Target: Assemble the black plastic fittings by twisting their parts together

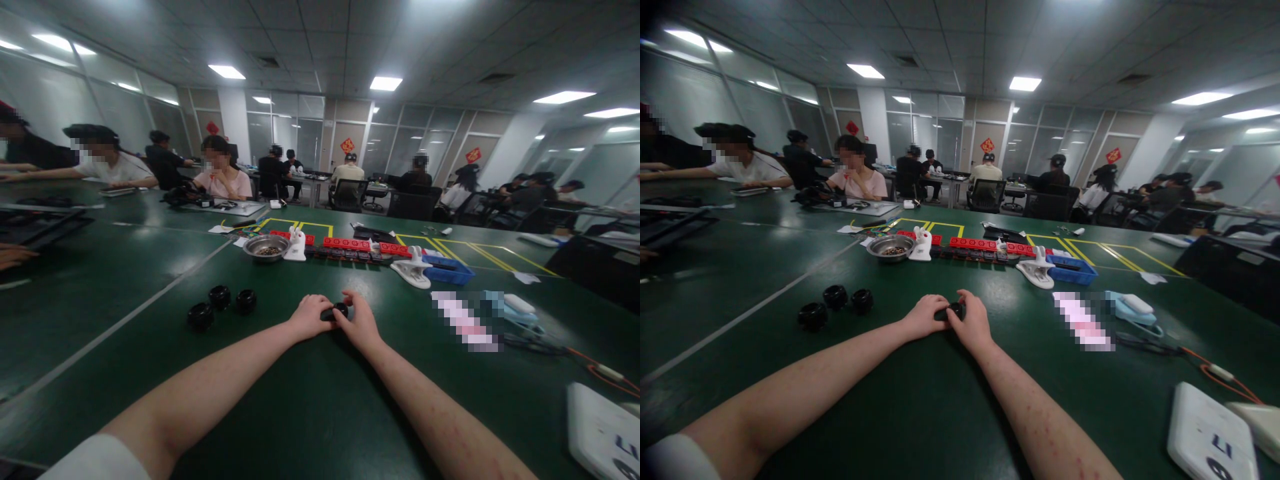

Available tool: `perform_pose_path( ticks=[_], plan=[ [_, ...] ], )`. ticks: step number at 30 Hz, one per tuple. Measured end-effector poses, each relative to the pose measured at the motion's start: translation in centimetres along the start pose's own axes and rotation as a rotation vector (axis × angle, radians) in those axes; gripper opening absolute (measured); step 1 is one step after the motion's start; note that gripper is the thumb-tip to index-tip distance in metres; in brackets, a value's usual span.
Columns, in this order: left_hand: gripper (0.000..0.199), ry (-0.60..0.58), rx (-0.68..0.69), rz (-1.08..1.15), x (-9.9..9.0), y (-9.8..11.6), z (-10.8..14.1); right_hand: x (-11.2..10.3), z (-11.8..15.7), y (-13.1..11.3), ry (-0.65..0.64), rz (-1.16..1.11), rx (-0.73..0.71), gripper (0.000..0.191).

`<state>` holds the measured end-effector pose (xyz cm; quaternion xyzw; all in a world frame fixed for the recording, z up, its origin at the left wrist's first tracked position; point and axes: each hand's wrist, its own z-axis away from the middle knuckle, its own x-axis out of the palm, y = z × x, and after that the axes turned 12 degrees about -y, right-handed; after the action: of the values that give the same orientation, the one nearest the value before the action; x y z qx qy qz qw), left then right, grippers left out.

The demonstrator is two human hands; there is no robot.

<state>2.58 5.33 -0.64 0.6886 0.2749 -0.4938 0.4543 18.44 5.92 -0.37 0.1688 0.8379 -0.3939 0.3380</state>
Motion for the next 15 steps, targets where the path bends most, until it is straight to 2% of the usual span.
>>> perform_pose_path(
  ticks=[4,9,15],
  plan=[
    [0.036,-0.001,0.007,-0.002,0.17,-0.21,-0.14,0.05,0.15,-0.09,-0.029,-0.014,-0.038,0.041],
    [0.038,0.008,0.000,-0.002,0.22,-0.18,-0.08,0.14,0.15,-0.03,0.014,0.002,-0.013,0.043],
    [0.036,0.013,0.009,-0.006,-0.01,0.03,0.14,0.02,-0.01,-0.13,0.014,-0.002,-0.016,0.036]
  ],
)
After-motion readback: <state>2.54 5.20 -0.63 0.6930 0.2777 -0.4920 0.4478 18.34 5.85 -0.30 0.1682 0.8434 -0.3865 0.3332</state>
